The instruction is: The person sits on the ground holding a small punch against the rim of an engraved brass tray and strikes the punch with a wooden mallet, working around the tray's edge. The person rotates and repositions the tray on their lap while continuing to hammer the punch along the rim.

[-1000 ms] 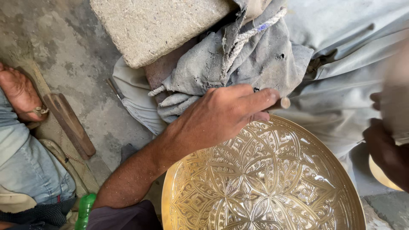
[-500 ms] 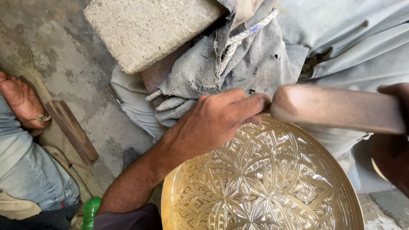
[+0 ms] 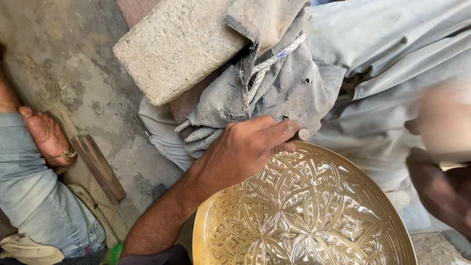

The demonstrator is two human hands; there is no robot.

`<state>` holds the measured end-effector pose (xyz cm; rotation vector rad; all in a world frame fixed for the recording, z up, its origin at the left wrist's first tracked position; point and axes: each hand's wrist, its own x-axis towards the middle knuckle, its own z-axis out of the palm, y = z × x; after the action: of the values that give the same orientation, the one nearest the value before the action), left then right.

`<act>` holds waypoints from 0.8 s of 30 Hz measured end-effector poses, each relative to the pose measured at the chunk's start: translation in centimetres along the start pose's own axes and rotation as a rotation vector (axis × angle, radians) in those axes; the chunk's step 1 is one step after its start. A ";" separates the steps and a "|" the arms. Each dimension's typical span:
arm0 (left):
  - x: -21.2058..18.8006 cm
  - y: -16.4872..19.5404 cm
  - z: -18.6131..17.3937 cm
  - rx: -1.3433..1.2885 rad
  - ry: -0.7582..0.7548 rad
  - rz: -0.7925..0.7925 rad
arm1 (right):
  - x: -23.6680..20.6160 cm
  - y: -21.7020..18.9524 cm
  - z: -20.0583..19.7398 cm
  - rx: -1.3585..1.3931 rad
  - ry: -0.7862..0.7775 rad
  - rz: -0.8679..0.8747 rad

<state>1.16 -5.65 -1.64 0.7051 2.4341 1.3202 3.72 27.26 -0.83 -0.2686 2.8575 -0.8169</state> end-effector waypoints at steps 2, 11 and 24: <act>0.1 0.3 -0.2 -0.027 0.009 -0.006 | 0.4 -0.5 -0.5 -0.092 -0.013 -0.026; 0.1 0.6 -0.3 -0.015 0.003 -0.017 | 0.9 -1.2 -1.1 -0.146 -0.011 -0.035; 0.7 1.0 0.1 -0.065 0.002 -0.025 | 0.5 0.3 -1.0 -0.243 -0.082 0.035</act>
<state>0.88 -4.76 -0.82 0.6548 2.3812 1.3842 3.01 27.88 -0.22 -0.2733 2.8724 -0.4401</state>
